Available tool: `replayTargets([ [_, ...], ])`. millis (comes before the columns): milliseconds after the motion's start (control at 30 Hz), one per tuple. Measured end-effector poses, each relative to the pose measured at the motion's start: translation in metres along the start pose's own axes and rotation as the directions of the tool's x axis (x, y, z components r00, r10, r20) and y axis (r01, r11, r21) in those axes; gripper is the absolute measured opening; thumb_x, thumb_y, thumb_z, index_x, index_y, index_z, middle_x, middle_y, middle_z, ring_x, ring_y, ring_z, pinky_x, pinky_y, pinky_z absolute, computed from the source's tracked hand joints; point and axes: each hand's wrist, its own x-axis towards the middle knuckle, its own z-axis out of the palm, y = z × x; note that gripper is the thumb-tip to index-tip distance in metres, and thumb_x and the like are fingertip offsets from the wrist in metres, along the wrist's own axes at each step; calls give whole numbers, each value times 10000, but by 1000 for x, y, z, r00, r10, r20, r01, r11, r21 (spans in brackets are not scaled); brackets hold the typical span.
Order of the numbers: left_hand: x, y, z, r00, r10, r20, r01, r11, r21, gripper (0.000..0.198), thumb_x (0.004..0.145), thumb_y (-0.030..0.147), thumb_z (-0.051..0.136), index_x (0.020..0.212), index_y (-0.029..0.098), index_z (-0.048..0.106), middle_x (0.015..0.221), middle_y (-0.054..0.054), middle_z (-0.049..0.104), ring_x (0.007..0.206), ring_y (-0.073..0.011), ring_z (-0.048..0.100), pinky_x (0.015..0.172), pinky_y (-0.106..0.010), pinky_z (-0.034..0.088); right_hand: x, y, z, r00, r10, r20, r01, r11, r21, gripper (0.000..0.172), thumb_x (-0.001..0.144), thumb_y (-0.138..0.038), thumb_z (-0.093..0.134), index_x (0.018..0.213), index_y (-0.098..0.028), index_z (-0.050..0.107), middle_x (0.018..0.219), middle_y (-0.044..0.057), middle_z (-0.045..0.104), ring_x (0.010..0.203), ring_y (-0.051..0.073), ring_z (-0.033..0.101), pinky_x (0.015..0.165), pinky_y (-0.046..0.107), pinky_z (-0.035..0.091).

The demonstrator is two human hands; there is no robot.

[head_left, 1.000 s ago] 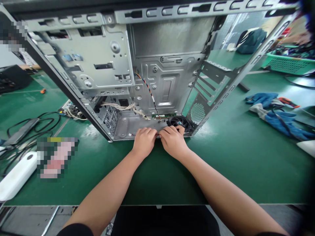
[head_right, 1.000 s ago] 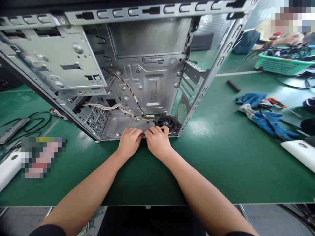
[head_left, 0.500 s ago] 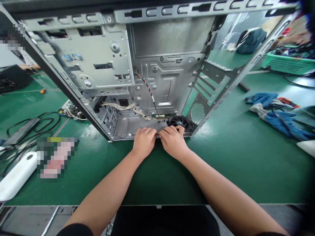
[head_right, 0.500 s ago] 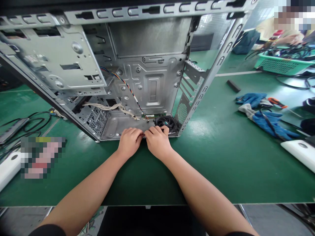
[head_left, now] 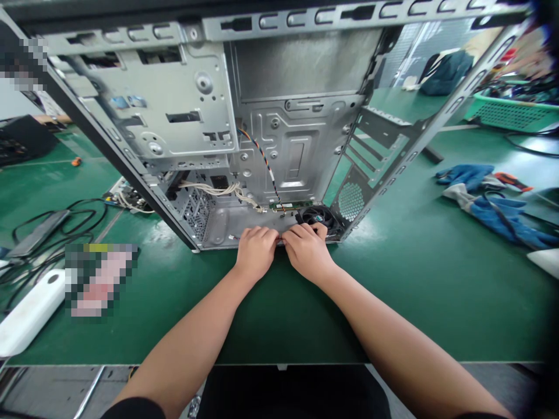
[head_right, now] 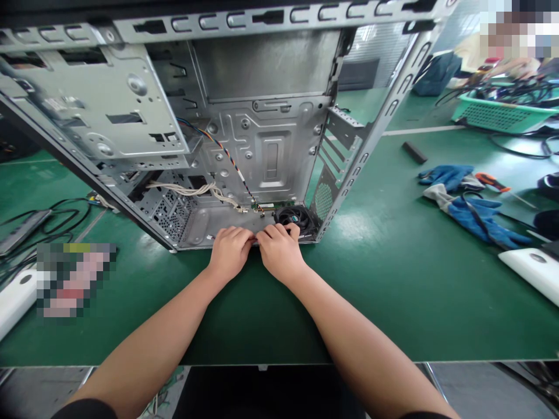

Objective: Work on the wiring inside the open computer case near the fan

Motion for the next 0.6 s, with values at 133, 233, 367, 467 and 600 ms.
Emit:
replayTargets([
  [133, 0, 0, 0, 1000, -2, -2, 2, 1000, -5, 159, 948, 226, 486, 834, 207, 595, 788, -20, 649, 810, -202, 565, 743, -341, 352, 0, 0, 1, 1000, 0, 1, 0, 1000, 12, 185, 900, -169, 468, 835, -185, 640, 842, 41, 625, 845, 183, 488, 869, 382, 194],
  [233, -1, 1, -1, 1000, -8, -13, 8, 1000, 2, 146, 938, 223, 503, 825, 208, 593, 784, -17, 644, 803, -202, 562, 740, -342, 350, -1, 0, 2, 1000, -1, -1, 1, 1000, 13, 191, 903, -167, 460, 835, -187, 637, 845, 45, 628, 844, 184, 489, 871, 382, 190],
  [367, -1, 1, 0, 1000, -17, -21, 17, 1000, 3, 135, 934, 221, 507, 834, 208, 596, 793, -24, 643, 813, -206, 562, 736, -341, 346, 0, 1, 2, 1000, -2, 0, 2, 1000, 10, 204, 914, -172, 446, 840, -190, 635, 843, 40, 625, 845, 182, 489, 874, 381, 186],
  [467, -2, 1, 1, 999, -15, -30, 15, 1000, -1, 140, 943, 229, 495, 850, 207, 598, 802, -28, 644, 818, -206, 562, 736, -338, 345, 0, 1, 1, 1000, 4, 5, -4, 1000, 6, 210, 914, -168, 443, 833, -190, 635, 836, 36, 621, 841, 180, 485, 869, 378, 186],
  [600, -1, 0, 1, 999, -9, -45, 9, 1000, 5, 146, 949, 237, 487, 861, 207, 600, 808, -26, 648, 816, -204, 563, 736, -338, 346, 1, 0, 0, 1000, 7, 10, -7, 1000, 8, 215, 911, -154, 435, 828, -186, 630, 837, 40, 620, 840, 181, 486, 867, 377, 185],
])
